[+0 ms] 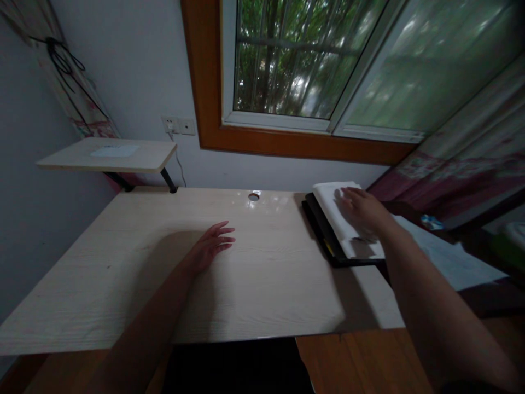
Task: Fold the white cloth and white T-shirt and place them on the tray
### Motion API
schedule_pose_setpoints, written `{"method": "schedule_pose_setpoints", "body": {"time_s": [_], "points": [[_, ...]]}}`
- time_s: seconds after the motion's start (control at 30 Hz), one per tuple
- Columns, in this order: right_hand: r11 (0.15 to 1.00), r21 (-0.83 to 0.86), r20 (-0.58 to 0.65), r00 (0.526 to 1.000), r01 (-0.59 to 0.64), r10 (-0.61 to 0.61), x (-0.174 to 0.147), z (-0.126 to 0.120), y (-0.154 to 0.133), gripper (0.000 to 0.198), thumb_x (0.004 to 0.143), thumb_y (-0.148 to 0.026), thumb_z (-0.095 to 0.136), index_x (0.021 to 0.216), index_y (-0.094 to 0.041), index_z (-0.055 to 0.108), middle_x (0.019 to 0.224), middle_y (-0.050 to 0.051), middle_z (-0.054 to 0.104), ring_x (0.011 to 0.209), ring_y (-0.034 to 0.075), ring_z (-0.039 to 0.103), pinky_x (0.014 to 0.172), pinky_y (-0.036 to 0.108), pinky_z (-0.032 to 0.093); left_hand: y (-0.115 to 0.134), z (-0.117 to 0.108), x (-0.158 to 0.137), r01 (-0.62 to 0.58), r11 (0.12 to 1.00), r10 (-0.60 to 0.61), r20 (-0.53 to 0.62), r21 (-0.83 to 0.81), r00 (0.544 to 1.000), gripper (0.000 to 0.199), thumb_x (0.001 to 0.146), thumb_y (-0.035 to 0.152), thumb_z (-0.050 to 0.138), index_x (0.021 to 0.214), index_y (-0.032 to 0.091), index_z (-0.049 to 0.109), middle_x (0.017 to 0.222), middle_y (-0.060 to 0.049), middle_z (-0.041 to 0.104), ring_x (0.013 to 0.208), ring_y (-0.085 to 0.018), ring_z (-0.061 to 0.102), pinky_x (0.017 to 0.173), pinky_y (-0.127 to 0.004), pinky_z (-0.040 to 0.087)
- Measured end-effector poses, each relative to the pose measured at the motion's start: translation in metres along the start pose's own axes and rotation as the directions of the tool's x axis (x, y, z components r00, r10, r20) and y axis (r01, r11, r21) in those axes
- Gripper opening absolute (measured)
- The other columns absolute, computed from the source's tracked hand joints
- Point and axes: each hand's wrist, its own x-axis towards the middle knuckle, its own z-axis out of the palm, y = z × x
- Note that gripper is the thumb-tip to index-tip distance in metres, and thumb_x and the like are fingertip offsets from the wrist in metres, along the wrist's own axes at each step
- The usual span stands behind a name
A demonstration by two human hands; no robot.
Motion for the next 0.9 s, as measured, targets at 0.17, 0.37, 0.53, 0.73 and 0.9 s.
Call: {"method": "schedule_pose_setpoints", "body": {"time_s": [0.17, 0.37, 0.53, 0.73, 0.9], "points": [[1.000, -0.001, 0.089, 0.996, -0.014, 0.014, 0.029, 0.033, -0.009, 0.059, 0.107, -0.049, 0.029, 0.151, -0.016, 0.051, 0.156, 0.015, 0.048, 0.144, 0.032, 0.044, 0.117, 0.053, 0.038, 0.002, 0.000, -0.001, 0.007, 1.000, -0.007, -0.010, 0.011, 1.000, 0.054, 0.087, 0.026, 0.073, 0.140, 0.025, 0.061, 0.142, -0.012, 0.063, 0.114, -0.025, 0.069, 0.101, -0.039, 0.051], [0.992, 0.033, 0.127, 0.985, -0.119, 0.114, 0.037, 0.051, 0.003, 0.062, 0.107, -0.052, 0.022, 0.155, -0.020, 0.045, 0.160, 0.011, 0.044, 0.149, 0.030, 0.038, 0.119, 0.056, 0.035, 0.001, 0.000, 0.000, 0.020, 1.000, -0.020, -0.010, 0.017, 1.000, 0.054, 0.087, 0.026, 0.073, 0.139, 0.025, 0.062, 0.141, -0.012, 0.064, 0.114, -0.024, 0.068, 0.101, -0.039, 0.051], [0.991, 0.080, 0.089, 0.991, -0.107, 0.100, 0.022, 0.048, -0.003, 0.064, 0.107, -0.054, 0.023, 0.157, -0.019, 0.043, 0.163, 0.013, 0.037, 0.152, 0.035, 0.032, 0.119, 0.065, 0.030, 0.003, 0.001, -0.001, 0.019, 0.999, -0.019, -0.001, 0.028, 1.000, 0.051, 0.089, 0.025, 0.071, 0.139, 0.024, 0.062, 0.141, -0.012, 0.064, 0.115, -0.024, 0.068, 0.101, -0.037, 0.051], [0.994, 0.101, 0.054, 0.998, -0.043, 0.038, -0.018, 0.036, -0.016, 0.060, 0.106, -0.055, 0.029, 0.157, -0.027, 0.042, 0.168, 0.009, 0.029, 0.156, 0.032, 0.023, 0.121, 0.064, 0.028, 0.000, -0.001, -0.001, 0.019, 0.999, -0.019, 0.005, 0.040, 1.000, 0.051, 0.089, 0.026, 0.071, 0.139, 0.023, 0.062, 0.141, -0.013, 0.064, 0.116, -0.024, 0.068, 0.101, -0.038, 0.050], [0.979, 0.200, 0.062, 0.998, -0.025, 0.012, -0.050, 0.028, -0.017, 0.064, 0.103, -0.059, 0.034, 0.158, -0.027, 0.039, 0.167, 0.009, 0.032, 0.156, 0.033, 0.025, 0.122, 0.065, 0.026, 0.000, 0.001, -0.001, 0.022, 0.998, -0.023, 0.010, 0.059, 1.000, 0.051, 0.089, 0.027, 0.072, 0.139, 0.023, 0.063, 0.140, -0.013, 0.065, 0.116, -0.024, 0.068, 0.102, -0.038, 0.050]]}}
